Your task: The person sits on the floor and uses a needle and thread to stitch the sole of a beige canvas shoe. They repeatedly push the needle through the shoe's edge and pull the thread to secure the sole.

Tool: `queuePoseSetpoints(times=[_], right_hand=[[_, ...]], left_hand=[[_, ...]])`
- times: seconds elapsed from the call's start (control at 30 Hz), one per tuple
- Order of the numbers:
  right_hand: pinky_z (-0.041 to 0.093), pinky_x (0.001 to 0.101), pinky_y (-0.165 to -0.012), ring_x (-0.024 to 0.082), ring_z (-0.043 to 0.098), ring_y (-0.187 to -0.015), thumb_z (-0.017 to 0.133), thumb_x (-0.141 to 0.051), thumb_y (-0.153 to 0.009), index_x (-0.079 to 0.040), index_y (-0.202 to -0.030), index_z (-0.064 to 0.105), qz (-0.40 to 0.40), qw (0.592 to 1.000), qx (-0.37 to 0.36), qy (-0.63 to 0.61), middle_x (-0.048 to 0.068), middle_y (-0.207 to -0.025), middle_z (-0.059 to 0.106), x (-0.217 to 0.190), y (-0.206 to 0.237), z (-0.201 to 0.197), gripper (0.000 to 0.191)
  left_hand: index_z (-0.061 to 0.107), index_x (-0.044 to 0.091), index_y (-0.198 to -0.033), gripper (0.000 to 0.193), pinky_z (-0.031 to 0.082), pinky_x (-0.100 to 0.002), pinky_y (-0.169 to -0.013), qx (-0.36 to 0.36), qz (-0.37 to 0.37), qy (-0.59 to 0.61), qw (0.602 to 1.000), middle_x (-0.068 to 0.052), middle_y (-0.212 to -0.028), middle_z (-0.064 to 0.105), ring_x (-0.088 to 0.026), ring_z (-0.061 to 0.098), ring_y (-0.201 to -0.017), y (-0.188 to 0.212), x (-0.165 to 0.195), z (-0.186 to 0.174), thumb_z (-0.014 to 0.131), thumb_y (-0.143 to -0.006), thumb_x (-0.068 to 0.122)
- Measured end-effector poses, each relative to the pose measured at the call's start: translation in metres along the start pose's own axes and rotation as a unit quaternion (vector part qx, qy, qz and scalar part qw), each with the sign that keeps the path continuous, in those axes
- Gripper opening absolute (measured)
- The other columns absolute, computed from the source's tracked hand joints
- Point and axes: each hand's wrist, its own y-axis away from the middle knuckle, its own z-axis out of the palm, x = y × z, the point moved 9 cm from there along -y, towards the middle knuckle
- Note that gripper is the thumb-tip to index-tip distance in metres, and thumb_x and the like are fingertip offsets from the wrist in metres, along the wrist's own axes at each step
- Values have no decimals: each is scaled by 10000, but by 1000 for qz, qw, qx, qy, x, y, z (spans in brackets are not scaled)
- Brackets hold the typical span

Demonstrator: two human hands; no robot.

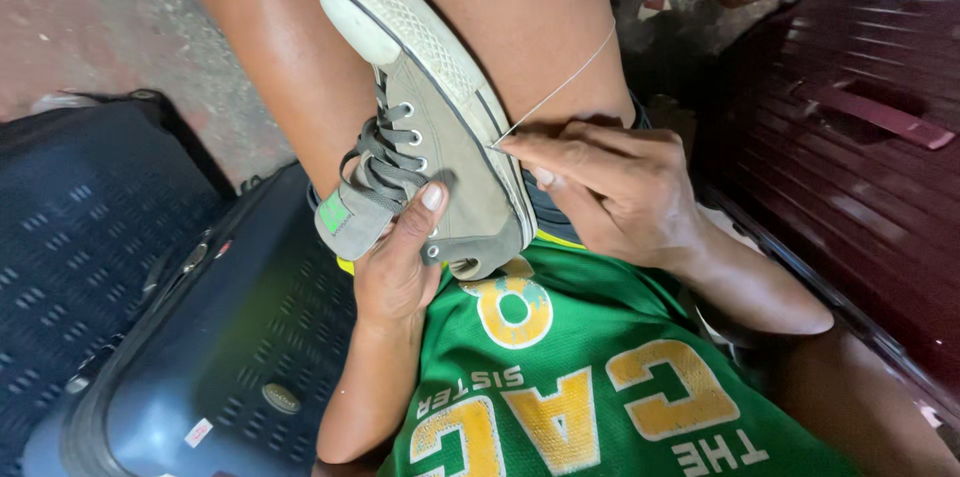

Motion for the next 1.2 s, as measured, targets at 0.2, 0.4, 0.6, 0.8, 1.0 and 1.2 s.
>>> queuePoseSetpoints(times=[0.2,0.4,0.6,0.8,1.0,1.2], right_hand=[[591,292,-704,178,740,-771,685,53,-938,-8,-1237,715,-1,1000,-8,-1,129,-975,762,2,-7,-5,306],[584,299,-695,168,736,-764,695,44,-939,-27,-1223,725,4,1000,-14,11,117,-970,765,2,-11,-2,295],[597,296,-711,192,743,-804,684,42,-924,-20,-1237,718,-13,998,-7,60,135,-1040,765,-3,-12,0,321],[570,309,-630,183,693,-694,707,-15,-921,-30,-1264,716,-4,981,-54,188,82,-994,725,-31,-24,5,343],[528,328,-521,172,679,-626,696,-37,-819,-62,-1205,740,-10,935,-128,330,41,-805,628,-57,-36,13,390],[523,313,-461,151,679,-606,700,-65,-840,-51,-1052,732,-19,883,-217,415,38,-831,682,-69,-60,34,215]], left_hand=[[549,36,-1345,411,489,-375,-1100,5,11,-9,1000,-89,-1236,624,-189,600,-1202,2,-2,0,752,-997,-43],[602,18,-1311,374,510,-379,-1062,25,-8,1,1000,-91,-1232,663,-193,632,-1143,3,-10,-5,730,-963,-33],[599,5,-1341,383,487,-371,-1113,8,3,-23,1000,-98,-1285,663,-196,625,-1191,2,-8,0,718,-979,-29],[579,10,-1359,412,465,-322,-1113,-11,1,-112,994,-72,-1320,627,-170,590,-1217,2,0,2,722,-972,7],[595,-1,-1319,345,527,-306,-1014,-44,42,-251,966,-60,-1231,670,-165,632,-1109,3,19,6,733,-1011,68],[697,-33,-1202,253,536,-301,-979,-67,32,-299,951,-73,-1164,731,-156,671,-1054,-3,29,10,712,-1001,121]])
